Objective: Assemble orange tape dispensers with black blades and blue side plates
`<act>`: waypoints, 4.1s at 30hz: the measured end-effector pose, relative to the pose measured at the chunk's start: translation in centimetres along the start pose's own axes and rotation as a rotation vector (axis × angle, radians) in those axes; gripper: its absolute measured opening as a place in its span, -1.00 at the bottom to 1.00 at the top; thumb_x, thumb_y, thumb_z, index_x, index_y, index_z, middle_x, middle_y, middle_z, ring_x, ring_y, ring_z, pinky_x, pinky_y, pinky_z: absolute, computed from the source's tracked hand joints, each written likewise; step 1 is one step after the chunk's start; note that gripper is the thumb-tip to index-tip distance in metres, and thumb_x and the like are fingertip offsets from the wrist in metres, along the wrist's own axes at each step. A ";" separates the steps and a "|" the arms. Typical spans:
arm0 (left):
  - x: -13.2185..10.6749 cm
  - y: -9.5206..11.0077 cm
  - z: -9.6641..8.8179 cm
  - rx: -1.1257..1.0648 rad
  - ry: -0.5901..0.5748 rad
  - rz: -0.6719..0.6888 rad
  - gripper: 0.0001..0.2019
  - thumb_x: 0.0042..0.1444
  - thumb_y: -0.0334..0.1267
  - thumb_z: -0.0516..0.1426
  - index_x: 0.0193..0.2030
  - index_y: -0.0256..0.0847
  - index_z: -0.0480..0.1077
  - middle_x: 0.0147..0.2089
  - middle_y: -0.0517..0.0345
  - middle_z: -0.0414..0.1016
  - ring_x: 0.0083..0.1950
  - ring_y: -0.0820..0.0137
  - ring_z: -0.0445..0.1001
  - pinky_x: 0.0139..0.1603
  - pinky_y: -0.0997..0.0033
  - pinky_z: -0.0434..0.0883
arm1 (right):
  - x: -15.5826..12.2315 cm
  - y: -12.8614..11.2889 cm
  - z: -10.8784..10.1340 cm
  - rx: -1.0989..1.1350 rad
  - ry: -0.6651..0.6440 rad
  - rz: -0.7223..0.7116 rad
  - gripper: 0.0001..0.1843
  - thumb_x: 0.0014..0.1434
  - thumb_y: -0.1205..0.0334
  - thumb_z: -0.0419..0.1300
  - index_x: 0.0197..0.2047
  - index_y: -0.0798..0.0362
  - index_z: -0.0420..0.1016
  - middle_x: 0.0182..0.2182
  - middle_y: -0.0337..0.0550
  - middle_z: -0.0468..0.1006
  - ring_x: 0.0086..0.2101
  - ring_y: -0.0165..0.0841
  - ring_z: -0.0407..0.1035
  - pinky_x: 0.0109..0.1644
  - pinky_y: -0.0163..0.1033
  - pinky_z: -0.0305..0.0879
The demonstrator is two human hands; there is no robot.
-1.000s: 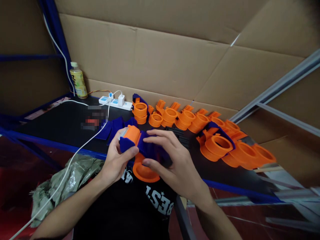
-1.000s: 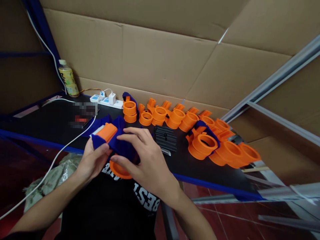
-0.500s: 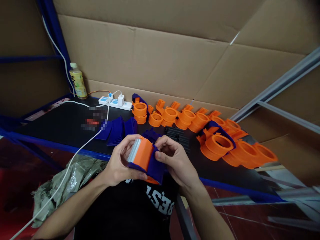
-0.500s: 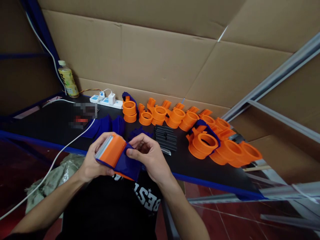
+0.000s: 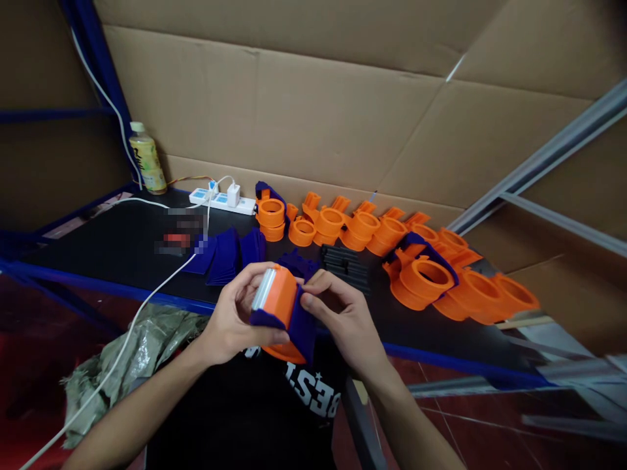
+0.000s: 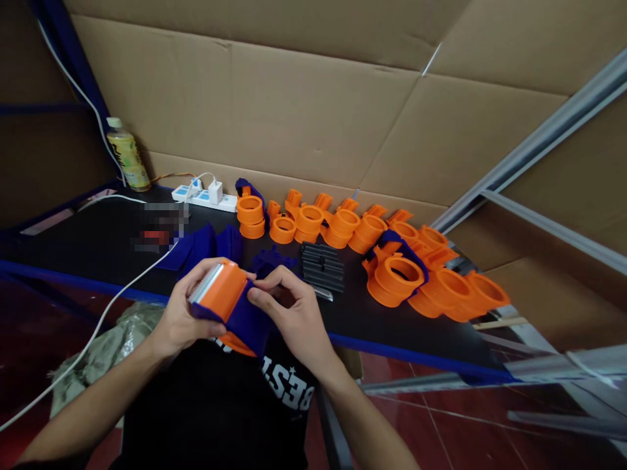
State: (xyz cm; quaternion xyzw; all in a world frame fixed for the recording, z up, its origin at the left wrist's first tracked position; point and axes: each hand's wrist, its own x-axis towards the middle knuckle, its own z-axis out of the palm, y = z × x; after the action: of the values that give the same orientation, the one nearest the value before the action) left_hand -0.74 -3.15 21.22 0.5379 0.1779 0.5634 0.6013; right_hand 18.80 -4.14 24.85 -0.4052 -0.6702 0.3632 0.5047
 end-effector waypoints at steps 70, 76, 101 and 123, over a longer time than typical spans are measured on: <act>-0.8 -1.7 2.5 -0.431 0.187 -0.297 -0.49 -0.03 -0.26 0.41 0.10 -0.13 0.46 -0.05 0.09 0.61 -0.06 0.23 0.58 0.02 0.31 0.47 | 15.0 5.8 -7.5 -1.295 0.028 0.119 -0.50 0.41 -0.04 0.05 0.19 0.11 0.51 0.04 0.14 0.60 0.00 -0.09 0.51 0.03 -0.10 0.38; -0.7 -1.8 2.4 -0.396 0.149 -0.285 -0.55 -0.02 -0.27 0.41 0.04 -0.11 0.51 -0.11 0.13 0.52 -0.18 0.39 0.48 -0.14 0.45 0.44 | 18.5 8.8 -6.5 -1.424 0.026 0.250 -0.57 0.36 0.08 0.09 0.07 0.21 0.57 -0.01 0.31 0.59 0.05 0.04 0.48 0.06 -0.06 0.34; -0.9 -2.7 2.3 -0.523 0.133 -0.409 -0.55 0.04 -0.31 0.38 0.10 -0.10 0.49 -0.05 0.09 0.60 -0.06 0.29 0.57 0.02 0.32 0.51 | -7.0 6.6 -32.3 -1.126 -0.035 0.409 -0.61 0.07 -0.15 0.15 -0.18 -0.25 0.71 -0.05 -0.05 0.69 -0.04 -0.02 0.56 0.05 -0.02 0.41; -1.2 -2.8 3.6 -0.421 0.272 -0.287 -0.55 0.12 -0.25 0.35 0.15 -0.06 0.42 0.01 0.10 0.59 -0.04 0.30 0.57 0.04 0.30 0.48 | -8.3 -1.8 -5.0 -0.848 -0.167 -0.175 -0.21 0.22 -0.30 0.17 0.42 -0.21 0.19 0.09 -0.01 0.57 -0.12 -0.12 0.59 -0.28 -0.08 0.59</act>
State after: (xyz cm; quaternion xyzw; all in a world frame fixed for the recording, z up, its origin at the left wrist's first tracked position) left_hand 3.22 -5.22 19.64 0.2900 0.2103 0.5643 0.7438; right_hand 24.66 -12.06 24.35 -0.4874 -0.8303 0.0434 0.2667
